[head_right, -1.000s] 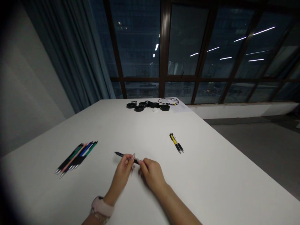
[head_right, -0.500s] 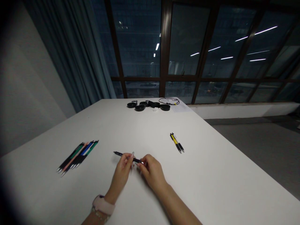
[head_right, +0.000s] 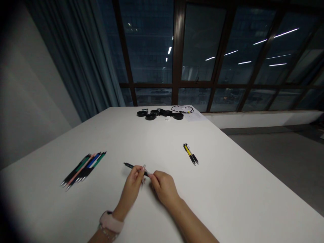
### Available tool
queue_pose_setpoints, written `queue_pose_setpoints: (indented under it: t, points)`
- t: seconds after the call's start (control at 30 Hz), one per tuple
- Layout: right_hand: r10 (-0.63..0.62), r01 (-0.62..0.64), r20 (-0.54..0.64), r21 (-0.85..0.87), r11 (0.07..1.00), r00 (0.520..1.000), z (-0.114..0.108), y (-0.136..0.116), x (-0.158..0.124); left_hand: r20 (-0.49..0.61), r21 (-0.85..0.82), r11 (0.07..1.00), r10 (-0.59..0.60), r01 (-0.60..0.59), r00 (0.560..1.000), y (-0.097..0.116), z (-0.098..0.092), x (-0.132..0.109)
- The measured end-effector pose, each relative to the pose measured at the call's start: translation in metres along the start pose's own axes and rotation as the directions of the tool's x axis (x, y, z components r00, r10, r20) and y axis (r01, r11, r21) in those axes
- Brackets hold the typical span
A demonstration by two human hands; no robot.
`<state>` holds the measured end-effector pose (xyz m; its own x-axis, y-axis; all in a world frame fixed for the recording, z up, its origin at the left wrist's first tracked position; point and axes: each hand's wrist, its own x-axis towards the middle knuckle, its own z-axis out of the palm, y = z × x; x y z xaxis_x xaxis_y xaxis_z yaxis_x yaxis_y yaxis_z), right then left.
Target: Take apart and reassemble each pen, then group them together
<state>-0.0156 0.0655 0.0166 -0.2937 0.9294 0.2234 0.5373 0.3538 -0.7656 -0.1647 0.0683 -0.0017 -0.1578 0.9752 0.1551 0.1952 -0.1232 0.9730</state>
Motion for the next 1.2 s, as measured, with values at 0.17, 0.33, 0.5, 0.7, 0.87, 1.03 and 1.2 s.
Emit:
queue_pose_setpoints:
  t: [0.17,0.33,0.5,0.7,0.87,1.03,1.2]
  points:
    - [0.046,-0.047,0.019,0.031,0.998,0.999,0.0026,0.0017,-0.0003,0.005,0.008,1.000,-0.006,0.006,1.000,-0.0006,0.0002,-0.0007]
    - [0.043,-0.047,0.043,0.083,0.995,0.998,0.0012,-0.0005,-0.0012,-0.001,-0.005,1.000,-0.003,0.003,1.000,-0.0017,0.0005,-0.0001]
    - [0.020,-0.020,0.050,0.000,1.000,0.999,-0.0025,-0.0055,-0.0030,-0.024,-0.025,1.000,-0.018,0.018,1.000,0.0000,0.0003,0.0016]
    - [0.029,-0.030,-0.017,-0.004,1.000,0.999,-0.0015,-0.0048,-0.0042,-0.039,-0.045,0.998,-0.037,0.035,0.999,0.0027,0.0005,0.0031]
    - [0.036,-0.037,-0.046,-0.023,0.999,0.998,-0.0004,0.0002,-0.0007,-0.007,-0.016,1.000,-0.027,0.027,1.000,-0.0010,0.0006,0.0008]
    - [0.054,-0.055,0.018,0.044,0.998,0.998,-0.0015,-0.0009,-0.0005,-0.006,-0.005,1.000,-0.016,0.016,1.000,-0.0018,0.0014,-0.0002]
    - [-0.013,0.010,0.065,0.037,0.999,0.998,-0.0062,-0.0072,-0.0032,-0.047,-0.048,0.999,-0.025,0.022,0.999,0.0009,-0.0005,0.0020]
